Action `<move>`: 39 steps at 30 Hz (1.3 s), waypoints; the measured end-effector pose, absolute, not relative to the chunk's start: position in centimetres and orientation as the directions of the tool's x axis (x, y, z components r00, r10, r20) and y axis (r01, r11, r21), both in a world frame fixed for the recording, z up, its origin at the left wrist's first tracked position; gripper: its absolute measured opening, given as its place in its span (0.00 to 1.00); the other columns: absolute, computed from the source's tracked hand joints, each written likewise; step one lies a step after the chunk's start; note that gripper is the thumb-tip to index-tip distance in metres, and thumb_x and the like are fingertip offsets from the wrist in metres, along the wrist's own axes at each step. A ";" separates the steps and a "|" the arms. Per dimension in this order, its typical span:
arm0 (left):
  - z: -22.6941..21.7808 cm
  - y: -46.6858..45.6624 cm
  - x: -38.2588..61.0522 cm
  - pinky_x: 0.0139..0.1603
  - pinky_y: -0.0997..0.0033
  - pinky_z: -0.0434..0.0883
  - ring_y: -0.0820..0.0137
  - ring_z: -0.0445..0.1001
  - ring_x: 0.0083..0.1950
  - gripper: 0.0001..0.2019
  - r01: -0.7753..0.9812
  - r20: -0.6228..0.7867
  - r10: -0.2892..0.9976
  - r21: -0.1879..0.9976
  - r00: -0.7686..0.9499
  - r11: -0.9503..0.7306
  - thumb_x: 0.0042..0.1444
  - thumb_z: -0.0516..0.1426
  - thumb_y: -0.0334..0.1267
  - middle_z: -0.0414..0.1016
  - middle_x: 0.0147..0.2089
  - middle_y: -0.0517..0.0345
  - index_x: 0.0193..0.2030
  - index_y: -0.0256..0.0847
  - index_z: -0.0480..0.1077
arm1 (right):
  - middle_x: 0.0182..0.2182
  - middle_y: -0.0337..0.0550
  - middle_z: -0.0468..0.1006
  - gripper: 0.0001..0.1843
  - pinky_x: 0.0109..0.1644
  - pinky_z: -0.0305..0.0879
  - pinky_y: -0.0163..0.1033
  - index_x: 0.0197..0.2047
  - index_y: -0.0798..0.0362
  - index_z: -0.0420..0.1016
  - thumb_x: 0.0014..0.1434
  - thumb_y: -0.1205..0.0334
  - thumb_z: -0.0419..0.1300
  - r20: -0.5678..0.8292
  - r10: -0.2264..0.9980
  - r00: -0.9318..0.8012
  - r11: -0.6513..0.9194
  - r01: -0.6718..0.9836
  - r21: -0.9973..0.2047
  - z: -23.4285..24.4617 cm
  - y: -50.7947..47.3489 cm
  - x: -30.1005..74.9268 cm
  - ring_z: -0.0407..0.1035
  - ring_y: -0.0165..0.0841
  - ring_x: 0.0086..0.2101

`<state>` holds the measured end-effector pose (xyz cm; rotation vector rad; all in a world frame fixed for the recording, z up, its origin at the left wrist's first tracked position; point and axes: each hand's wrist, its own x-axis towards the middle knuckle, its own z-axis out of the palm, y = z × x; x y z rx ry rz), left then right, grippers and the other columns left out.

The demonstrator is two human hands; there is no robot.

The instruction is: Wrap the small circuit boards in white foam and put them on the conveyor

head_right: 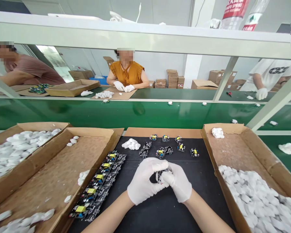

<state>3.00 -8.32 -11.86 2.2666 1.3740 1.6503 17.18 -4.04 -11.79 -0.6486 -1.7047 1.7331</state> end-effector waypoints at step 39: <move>-11.5 -8.6 2.2 0.54 0.59 0.68 0.62 0.69 0.54 0.18 0.247 0.424 0.895 0.860 0.140 -0.447 0.54 0.57 0.38 0.69 0.52 0.49 0.53 0.43 0.66 | 0.23 0.37 0.61 0.22 0.31 0.50 0.35 0.23 0.56 0.63 0.47 0.44 0.63 -0.091 0.748 -0.658 -0.207 -0.100 -0.973 -11.1 -4.4 16.9 0.52 0.27 0.26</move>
